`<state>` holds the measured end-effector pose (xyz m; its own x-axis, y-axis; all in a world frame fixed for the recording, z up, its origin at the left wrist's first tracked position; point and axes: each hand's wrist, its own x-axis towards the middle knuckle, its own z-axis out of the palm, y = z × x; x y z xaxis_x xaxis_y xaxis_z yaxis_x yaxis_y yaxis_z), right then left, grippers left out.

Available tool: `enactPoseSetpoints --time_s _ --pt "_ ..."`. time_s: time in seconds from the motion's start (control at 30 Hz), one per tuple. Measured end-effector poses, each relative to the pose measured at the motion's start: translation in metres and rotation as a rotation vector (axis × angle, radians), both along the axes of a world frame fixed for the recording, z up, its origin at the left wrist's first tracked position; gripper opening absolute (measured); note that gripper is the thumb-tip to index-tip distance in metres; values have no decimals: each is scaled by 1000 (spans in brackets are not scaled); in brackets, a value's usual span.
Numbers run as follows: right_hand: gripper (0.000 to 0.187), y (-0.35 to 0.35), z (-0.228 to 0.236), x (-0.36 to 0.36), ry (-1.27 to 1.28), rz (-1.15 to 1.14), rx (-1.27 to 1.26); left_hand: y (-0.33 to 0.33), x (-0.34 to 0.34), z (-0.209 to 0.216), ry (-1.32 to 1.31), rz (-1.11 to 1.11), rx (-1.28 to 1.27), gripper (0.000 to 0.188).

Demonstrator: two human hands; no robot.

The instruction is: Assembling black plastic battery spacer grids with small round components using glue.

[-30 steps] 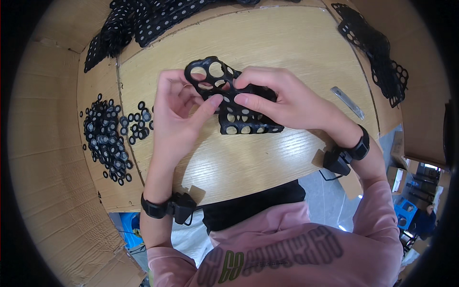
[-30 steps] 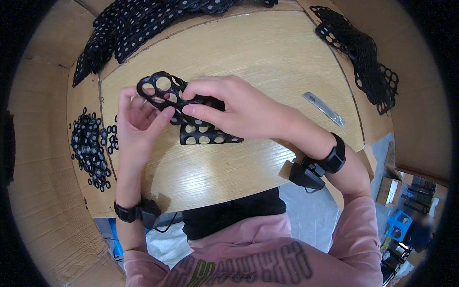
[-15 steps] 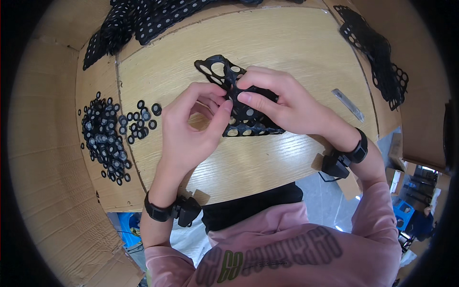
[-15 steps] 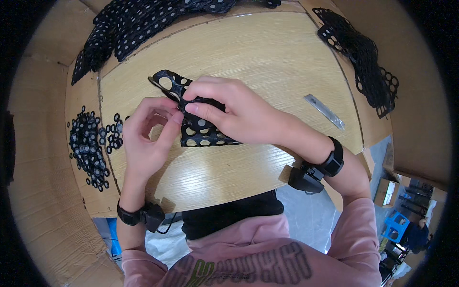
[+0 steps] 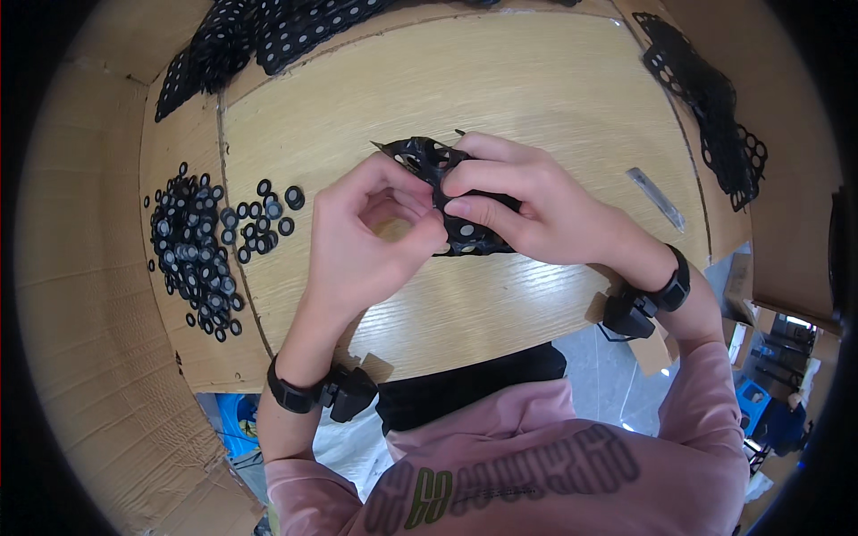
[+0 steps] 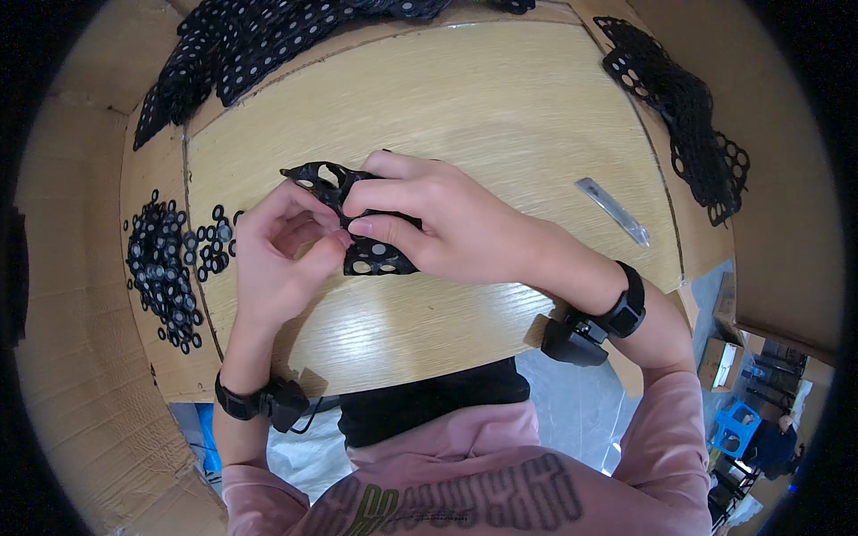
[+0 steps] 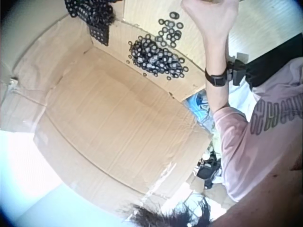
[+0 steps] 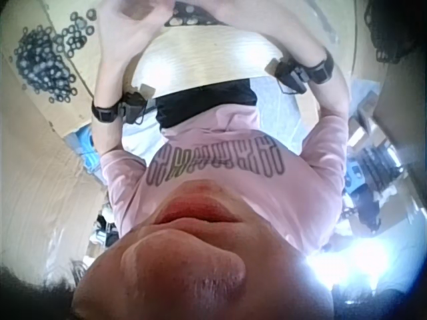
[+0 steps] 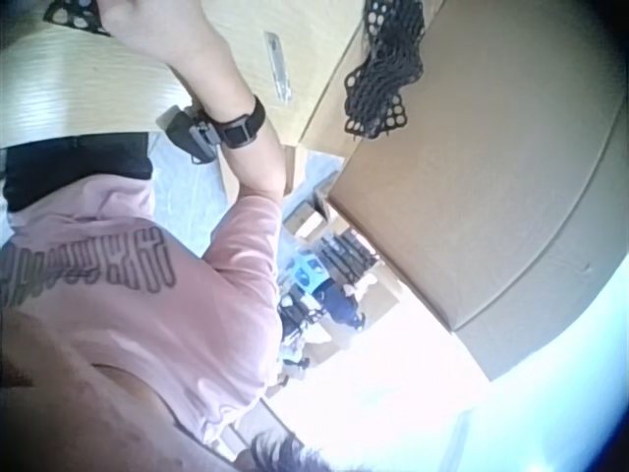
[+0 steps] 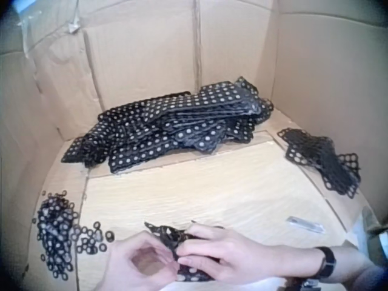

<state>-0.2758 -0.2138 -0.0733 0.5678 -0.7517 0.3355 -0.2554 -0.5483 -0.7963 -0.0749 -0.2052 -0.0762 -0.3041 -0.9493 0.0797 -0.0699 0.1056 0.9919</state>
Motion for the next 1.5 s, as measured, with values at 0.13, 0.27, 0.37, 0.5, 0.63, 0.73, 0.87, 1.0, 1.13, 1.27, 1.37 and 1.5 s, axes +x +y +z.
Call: enactPoseSetpoints --time_s 0.13,0.27,0.37,0.5,0.63,0.73,0.87,1.0,1.13,1.27,1.37,1.5 --pt "7 2 -1 0 41 19 -9 1 -1 0 55 23 132 15" --pt "7 3 -1 0 41 14 -36 2 -3 2 87 67 213 12" --pt "7 2 -3 1 9 21 59 -1 0 2 49 134 205 14" --pt "11 0 -5 2 -137 25 150 -8 5 1 21 192 102 21" --pt "14 -1 -5 3 -157 -13 298 -11 12 4 -99 203 13 22" --pt "13 0 -6 3 -129 -12 232 -14 18 2 -207 200 -40 22" --pt "12 -4 -5 -2 -384 -114 526 -24 41 4 -430 335 -193 19" --pt "14 -9 -4 -5 -355 -133 417 -36 64 8 -860 562 -212 6" --pt "17 -7 -6 -3 -241 -132 342 -35 65 10 -1135 556 -441 14" --pt "20 -7 -5 -2 -326 -93 371 -27 43 13 -706 418 -330 10" --pt "19 -8 -5 -2 -388 -88 354 -16 22 11 -136 19 -111 12" --pt "17 -12 -7 -3 -232 -194 157 -12 13 5 134 -65 80 12"
